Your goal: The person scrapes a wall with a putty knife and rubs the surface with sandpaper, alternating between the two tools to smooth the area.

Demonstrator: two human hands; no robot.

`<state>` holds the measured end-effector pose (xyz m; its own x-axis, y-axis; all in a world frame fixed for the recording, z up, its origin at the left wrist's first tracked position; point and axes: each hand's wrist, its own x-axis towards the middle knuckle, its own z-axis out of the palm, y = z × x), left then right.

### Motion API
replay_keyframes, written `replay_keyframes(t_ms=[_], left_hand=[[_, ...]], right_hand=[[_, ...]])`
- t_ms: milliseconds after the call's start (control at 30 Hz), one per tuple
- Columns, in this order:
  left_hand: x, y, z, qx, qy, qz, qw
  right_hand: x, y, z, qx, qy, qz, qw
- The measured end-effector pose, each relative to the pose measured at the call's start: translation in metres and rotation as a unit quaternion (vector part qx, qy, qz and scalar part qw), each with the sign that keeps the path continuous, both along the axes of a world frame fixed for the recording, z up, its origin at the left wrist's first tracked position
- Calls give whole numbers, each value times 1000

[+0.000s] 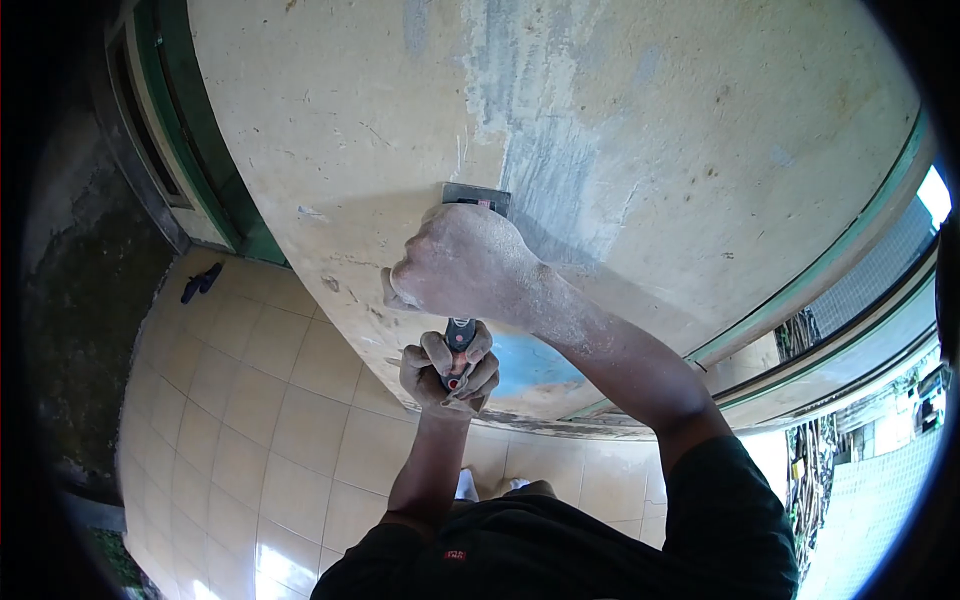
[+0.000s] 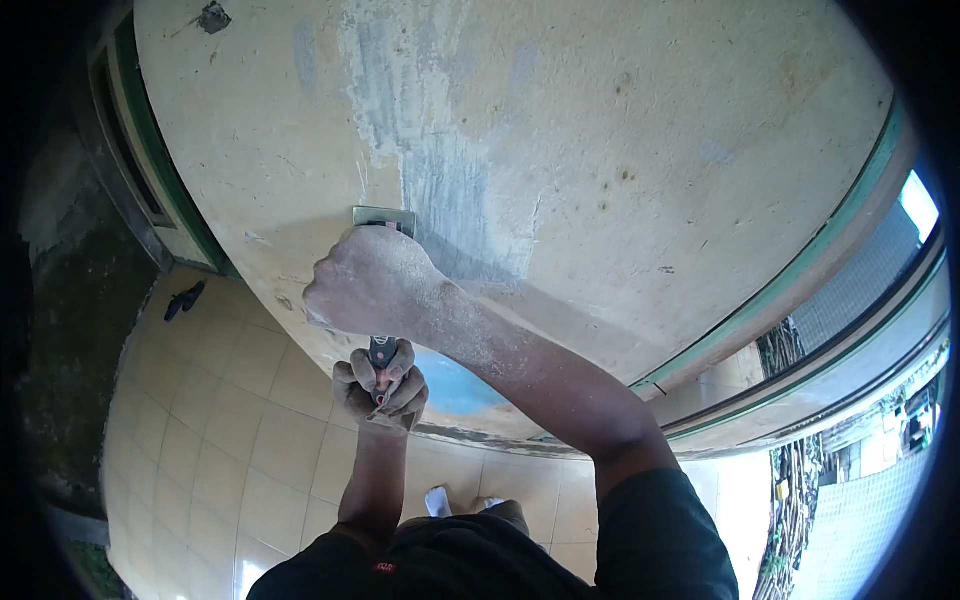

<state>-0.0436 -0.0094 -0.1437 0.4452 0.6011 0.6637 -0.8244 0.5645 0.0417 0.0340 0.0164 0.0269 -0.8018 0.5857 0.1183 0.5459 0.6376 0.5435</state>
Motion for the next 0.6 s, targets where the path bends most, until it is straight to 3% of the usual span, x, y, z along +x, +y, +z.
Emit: replay_keyframes(t_ms=[200,267,400,467,600], left_hand=[[-18,-14,0,-25,42,-9,999],[-21,-5,-1,-27,58,-3,998],[-25,-14,1,-61,19,-32,997],[-26,-17,0,-61,17,-20,998],[-21,5,3,-18,14,-24,999]], right_hand=[[0,0,-17,49,22,-2,999],[-5,2,-9,-42,56,-31,997],[-3,-1,-19,-24,91,-24,995],[-3,1,-23,21,60,10,998],[-6,3,-7,5,10,-23,1000]])
